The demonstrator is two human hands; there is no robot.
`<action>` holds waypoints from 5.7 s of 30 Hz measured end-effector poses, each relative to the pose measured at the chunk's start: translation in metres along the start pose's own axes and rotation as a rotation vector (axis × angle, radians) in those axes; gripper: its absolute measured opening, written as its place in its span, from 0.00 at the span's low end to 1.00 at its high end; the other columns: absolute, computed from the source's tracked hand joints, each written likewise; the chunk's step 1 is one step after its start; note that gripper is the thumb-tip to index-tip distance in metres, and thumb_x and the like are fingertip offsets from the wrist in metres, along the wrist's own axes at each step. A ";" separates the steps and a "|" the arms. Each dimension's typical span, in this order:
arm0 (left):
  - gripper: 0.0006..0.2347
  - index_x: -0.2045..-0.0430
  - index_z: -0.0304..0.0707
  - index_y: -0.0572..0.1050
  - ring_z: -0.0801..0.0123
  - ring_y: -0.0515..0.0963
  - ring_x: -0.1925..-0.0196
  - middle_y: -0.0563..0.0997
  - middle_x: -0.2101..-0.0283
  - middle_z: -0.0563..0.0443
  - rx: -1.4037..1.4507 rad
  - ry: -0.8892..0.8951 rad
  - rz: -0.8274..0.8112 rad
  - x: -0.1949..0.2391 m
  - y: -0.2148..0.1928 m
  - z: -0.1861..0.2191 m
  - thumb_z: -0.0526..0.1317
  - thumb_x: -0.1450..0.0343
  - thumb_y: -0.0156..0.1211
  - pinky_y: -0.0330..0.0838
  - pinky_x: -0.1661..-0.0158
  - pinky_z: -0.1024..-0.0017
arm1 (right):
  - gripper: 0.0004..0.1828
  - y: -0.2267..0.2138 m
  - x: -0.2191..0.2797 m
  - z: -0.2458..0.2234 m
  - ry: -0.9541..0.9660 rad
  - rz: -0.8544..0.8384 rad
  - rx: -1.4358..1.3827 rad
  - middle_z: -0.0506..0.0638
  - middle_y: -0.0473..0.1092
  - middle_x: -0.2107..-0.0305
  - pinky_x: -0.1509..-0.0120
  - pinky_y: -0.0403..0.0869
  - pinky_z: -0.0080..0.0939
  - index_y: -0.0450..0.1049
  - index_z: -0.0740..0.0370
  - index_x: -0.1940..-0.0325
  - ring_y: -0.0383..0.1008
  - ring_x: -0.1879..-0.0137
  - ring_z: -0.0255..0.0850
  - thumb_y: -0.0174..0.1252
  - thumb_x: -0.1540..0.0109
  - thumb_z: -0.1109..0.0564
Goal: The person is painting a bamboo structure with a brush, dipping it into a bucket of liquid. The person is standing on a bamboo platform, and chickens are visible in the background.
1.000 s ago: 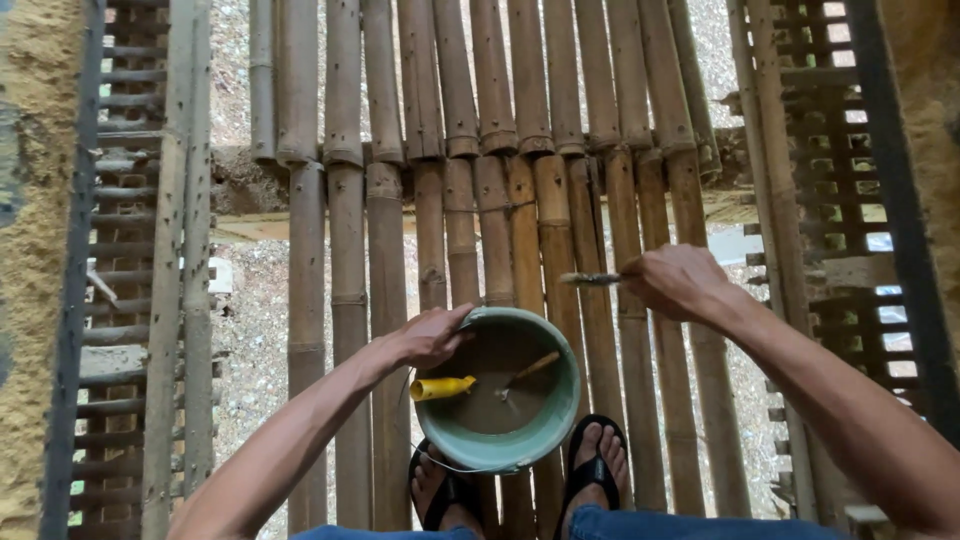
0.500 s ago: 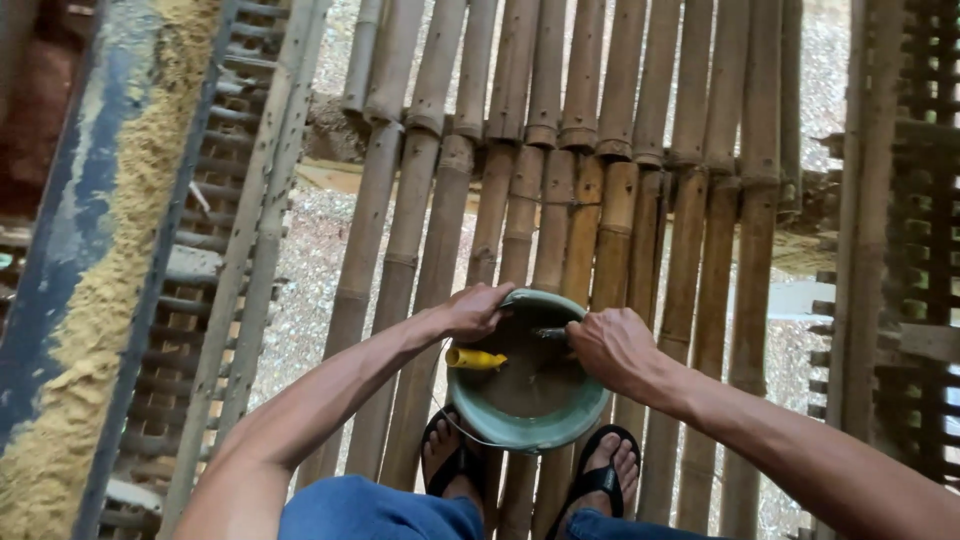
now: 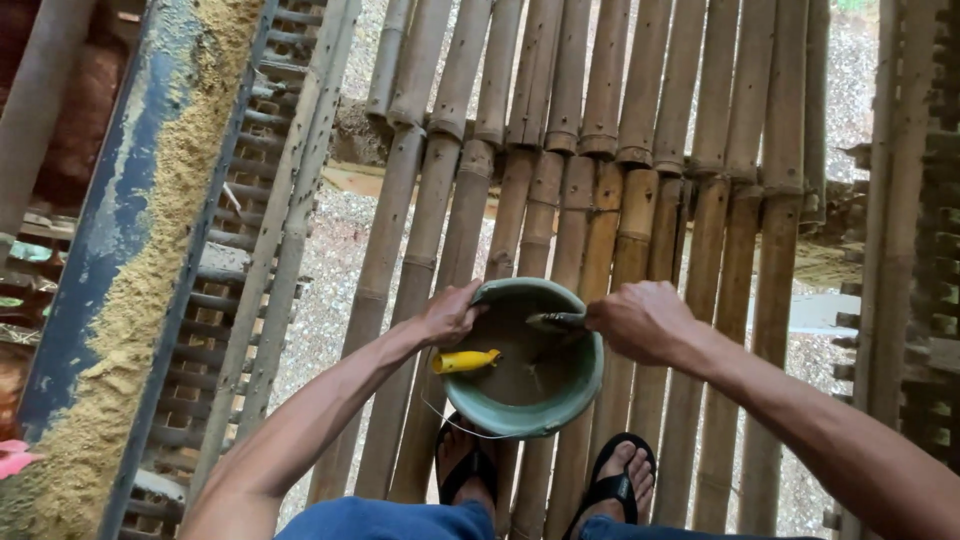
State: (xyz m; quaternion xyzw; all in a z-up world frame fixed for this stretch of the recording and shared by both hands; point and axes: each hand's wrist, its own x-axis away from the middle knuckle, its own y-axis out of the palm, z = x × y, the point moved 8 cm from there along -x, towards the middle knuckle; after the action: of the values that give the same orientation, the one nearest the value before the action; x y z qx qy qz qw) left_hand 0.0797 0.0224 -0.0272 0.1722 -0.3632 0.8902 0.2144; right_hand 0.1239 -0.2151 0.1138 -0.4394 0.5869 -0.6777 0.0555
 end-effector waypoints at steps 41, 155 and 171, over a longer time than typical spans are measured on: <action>0.08 0.56 0.51 0.69 0.37 0.82 0.51 0.83 0.58 0.35 -0.162 -0.079 -0.014 -0.044 -0.039 -0.037 0.45 0.26 0.50 0.76 0.49 0.47 | 0.07 0.093 -0.142 0.083 0.182 0.326 0.350 0.44 0.74 0.76 0.63 0.72 0.46 0.78 0.47 0.65 0.80 0.66 0.43 0.54 0.43 0.53; 0.08 0.57 0.49 0.70 0.38 0.82 0.51 0.83 0.63 0.33 0.067 -0.153 0.131 0.028 -0.026 -0.023 0.40 0.28 0.59 0.77 0.54 0.50 | 0.11 0.023 -0.070 -0.059 -0.202 0.278 0.305 0.51 0.74 0.81 0.67 0.77 0.49 0.76 0.55 0.68 0.81 0.69 0.49 0.46 0.41 0.61; 0.10 0.56 0.49 0.68 0.34 0.81 0.50 0.82 0.62 0.27 0.094 -0.133 0.186 0.034 -0.025 -0.017 0.39 0.29 0.59 0.77 0.50 0.48 | 0.16 0.036 -0.110 -0.060 -0.091 0.149 0.406 0.43 0.73 0.85 0.66 0.77 0.44 0.80 0.49 0.78 0.80 0.68 0.42 0.49 0.41 0.58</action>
State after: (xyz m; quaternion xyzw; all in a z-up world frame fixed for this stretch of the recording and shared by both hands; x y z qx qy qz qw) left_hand 0.0613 0.0596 -0.0087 0.2063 -0.3491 0.9088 0.0981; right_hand 0.1351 -0.1167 0.0293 -0.4049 0.4662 -0.7555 0.2190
